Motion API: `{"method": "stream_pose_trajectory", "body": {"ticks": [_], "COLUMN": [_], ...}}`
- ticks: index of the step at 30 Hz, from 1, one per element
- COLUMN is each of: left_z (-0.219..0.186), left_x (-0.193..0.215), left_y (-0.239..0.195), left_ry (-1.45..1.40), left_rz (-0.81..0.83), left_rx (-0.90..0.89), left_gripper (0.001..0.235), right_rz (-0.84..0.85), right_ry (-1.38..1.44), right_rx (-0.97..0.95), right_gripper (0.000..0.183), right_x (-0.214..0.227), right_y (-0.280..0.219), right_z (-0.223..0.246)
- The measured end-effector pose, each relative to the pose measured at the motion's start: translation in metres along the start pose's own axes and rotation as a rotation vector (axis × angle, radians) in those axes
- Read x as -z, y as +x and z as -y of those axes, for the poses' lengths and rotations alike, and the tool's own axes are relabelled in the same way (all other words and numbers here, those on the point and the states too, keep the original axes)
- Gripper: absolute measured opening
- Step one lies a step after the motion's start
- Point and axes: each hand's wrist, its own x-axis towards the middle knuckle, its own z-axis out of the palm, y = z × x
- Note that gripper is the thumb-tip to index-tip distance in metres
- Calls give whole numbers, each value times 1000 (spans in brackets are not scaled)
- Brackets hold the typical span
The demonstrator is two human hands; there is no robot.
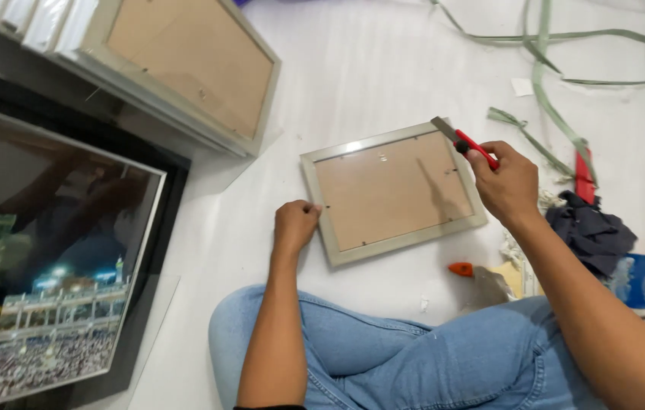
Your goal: Assembling a picture frame by removing protective film and inserting a backing board.
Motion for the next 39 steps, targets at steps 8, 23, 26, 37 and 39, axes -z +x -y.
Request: {"method": "stream_pose_trajectory", "body": {"ticks": [8, 23, 26, 37, 39], "left_z": [5, -7, -1, -2, -3], "left_x": [-14, -6, -13, -12, -12], "left_y": [9, 2, 6, 5, 4], "left_ry": [-180, -152, -150, -137, -138], "left_rz": [64, 85, 74, 74, 73], "left_rx": [52, 63, 51, 51, 57], "left_gripper": [34, 39, 40, 39, 38], "right_rz": [383, 370, 375, 384, 381], "right_ry": [393, 409, 412, 346, 308], "right_rx": [294, 266, 265, 276, 295], "right_gripper": [45, 44, 45, 45, 46], "right_x": [-53, -90, -99, -89, -84], "right_y": [-102, -106, -104, -108, -112], "right_z": [105, 145, 139, 155, 162]}}
